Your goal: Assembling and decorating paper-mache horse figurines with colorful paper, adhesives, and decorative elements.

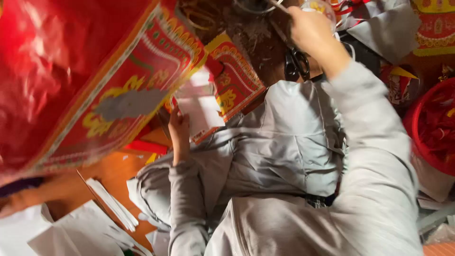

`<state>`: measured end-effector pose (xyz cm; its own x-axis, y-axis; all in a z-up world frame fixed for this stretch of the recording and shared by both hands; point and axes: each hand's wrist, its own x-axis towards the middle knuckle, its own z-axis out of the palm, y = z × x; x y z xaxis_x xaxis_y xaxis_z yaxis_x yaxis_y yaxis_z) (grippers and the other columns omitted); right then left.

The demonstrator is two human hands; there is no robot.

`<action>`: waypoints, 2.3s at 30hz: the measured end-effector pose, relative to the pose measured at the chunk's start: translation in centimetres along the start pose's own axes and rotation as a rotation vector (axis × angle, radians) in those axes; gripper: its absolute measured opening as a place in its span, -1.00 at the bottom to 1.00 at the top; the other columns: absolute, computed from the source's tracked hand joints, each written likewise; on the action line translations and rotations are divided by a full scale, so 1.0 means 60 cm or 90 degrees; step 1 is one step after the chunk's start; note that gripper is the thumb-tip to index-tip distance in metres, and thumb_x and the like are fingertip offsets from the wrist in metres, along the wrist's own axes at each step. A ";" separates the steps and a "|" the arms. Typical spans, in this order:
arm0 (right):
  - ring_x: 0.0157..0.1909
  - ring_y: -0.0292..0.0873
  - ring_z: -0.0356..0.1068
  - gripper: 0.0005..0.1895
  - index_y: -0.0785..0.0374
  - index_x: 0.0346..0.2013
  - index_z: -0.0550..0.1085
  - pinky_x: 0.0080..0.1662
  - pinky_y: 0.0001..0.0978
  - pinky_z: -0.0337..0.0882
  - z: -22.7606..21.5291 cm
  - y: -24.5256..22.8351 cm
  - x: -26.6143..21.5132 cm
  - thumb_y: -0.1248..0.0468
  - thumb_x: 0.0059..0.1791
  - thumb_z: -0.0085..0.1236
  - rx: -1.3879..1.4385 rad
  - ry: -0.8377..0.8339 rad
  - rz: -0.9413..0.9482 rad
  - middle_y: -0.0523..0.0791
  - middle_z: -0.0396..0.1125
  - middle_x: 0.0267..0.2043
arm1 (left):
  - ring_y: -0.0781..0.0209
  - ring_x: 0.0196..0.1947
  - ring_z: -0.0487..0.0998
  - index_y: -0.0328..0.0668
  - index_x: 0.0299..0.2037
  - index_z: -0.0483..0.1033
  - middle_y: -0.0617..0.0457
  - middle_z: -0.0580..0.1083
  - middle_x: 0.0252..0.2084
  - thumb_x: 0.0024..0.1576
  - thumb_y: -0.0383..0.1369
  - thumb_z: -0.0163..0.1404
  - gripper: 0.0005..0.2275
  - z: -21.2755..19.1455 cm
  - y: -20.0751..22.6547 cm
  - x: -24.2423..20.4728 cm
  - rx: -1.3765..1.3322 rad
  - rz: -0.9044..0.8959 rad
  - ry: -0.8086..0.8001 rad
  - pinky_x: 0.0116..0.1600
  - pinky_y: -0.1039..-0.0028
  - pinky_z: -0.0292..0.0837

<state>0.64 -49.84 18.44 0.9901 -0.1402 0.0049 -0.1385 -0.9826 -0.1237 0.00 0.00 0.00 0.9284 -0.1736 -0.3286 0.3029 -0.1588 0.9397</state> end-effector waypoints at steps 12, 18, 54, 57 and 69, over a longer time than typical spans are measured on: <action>-0.26 0.11 0.48 -0.47 -0.02 0.42 0.30 -0.26 -0.06 0.45 0.002 -0.287 -0.284 0.28 0.12 -0.06 0.269 -0.220 -0.081 0.04 0.45 -0.20 | 0.39 -0.36 0.45 -0.34 0.07 0.47 0.08 0.56 -0.22 0.15 -0.54 0.04 -0.73 0.009 -0.079 0.014 -0.051 -0.021 0.121 -0.27 0.54 0.41; -0.50 0.05 0.40 -0.42 0.02 0.40 0.29 -0.46 -0.07 0.41 0.117 -0.420 -0.224 0.37 0.06 -0.02 -0.001 -0.093 -0.170 0.04 0.35 -0.40 | 0.29 -0.13 0.57 -0.45 0.08 0.45 0.01 0.57 -0.07 0.18 -0.59 0.08 -0.73 0.015 -0.063 -0.005 -0.290 0.001 0.055 -0.02 0.51 0.50; -0.60 -0.07 0.41 -0.17 0.21 0.49 0.09 -0.59 -0.14 0.39 0.089 -0.444 -0.395 0.37 -0.10 0.02 -0.125 -0.232 -0.174 -0.05 0.37 -0.53 | -0.05 -0.14 0.62 -0.50 -0.02 0.45 -0.18 0.56 -0.17 -0.21 -0.22 0.38 -0.38 0.037 -0.078 -0.030 0.204 0.231 -0.046 -0.08 0.19 0.56; -0.56 -0.06 0.42 -0.19 0.24 0.53 0.10 -0.54 -0.13 0.38 0.080 -0.433 -0.410 0.37 -0.04 0.01 -0.027 -0.182 -0.212 -0.03 0.37 -0.54 | -0.13 -0.26 0.49 -0.34 -0.02 0.42 -0.13 0.49 -0.18 0.09 -0.22 0.04 -0.64 0.049 -0.079 -0.010 -0.656 -0.378 -0.083 -0.21 -0.08 0.51; -0.67 0.02 0.41 -0.38 0.27 0.47 0.05 -0.63 -0.10 0.39 0.106 -0.377 -0.324 0.18 0.14 -0.14 -0.040 -0.292 -0.124 0.09 0.40 -0.53 | -0.19 0.09 0.45 -0.33 0.16 0.37 -0.14 0.38 0.14 0.28 -0.26 -0.19 -0.65 0.051 -0.095 -0.002 -0.608 -0.385 -0.071 0.05 -0.23 0.43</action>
<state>-15.34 -24.14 14.80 0.9037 0.0999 -0.4163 0.0621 -0.9927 -0.1034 -2.51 -2.03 -5.62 0.5642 -0.4135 -0.7146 0.7797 0.5514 0.2966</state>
